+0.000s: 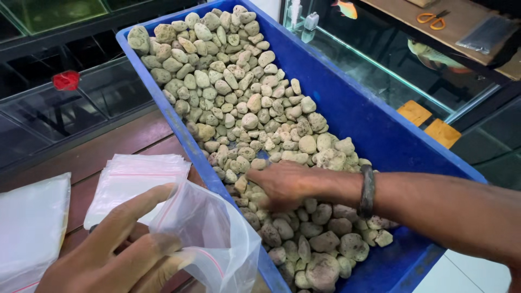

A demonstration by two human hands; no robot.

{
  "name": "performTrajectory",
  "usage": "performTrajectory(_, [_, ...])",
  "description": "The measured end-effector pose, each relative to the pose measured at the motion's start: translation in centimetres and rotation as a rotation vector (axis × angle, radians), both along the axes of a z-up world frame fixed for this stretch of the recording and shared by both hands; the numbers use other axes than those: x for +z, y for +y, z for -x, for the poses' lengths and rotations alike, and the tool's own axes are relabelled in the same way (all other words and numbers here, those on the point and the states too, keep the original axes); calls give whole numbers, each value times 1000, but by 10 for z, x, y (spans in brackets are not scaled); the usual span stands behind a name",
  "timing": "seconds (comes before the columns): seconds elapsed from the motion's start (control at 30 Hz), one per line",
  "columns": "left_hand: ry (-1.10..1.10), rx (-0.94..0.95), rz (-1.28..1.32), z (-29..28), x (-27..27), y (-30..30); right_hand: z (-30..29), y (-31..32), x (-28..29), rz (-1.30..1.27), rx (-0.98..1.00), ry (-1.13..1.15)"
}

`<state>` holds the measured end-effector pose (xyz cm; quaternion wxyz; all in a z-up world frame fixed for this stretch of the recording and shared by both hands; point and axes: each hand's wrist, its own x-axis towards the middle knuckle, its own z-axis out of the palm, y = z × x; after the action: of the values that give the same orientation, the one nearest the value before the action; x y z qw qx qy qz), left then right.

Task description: The person scoops porous rocks from a blue plastic bin by hand and places them into small zip-lock bags. They then seal the bags and place them into a larger green basin.

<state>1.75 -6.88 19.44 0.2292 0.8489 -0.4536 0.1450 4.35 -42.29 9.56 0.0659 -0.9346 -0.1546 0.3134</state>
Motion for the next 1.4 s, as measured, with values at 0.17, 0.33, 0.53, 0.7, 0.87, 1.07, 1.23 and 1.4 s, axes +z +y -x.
performTrajectory(0.17, [16, 77, 1, 6, -19, -4, -4, 1, 0, -34, 15, 33])
performTrajectory(0.33, [24, 143, 4, 27, -28, -55, -3, 16, 20, 152, 7, 87])
performTrajectory(0.53, [109, 45, 7, 26, -20, -53, -19, -6, -18, 32, 152, -83])
performTrajectory(0.7, [54, 94, -9, 34, -16, -50, -24, -12, -6, -47, 151, -159])
performTrajectory(0.87, [86, 111, -23, 37, -15, -48, -13, 5, 59, -32, -102, 18])
performTrajectory(1.07, [225, 100, -86, 31, -19, -53, 3, 10, 134, -417, -368, -61])
performTrajectory(1.23, [291, 40, -11, 26, -23, -62, 20, 42, 182, -601, -184, -174])
performTrajectory(1.4, [278, 19, 21, 25, -24, -69, 20, 84, 191, -83, -40, 26])
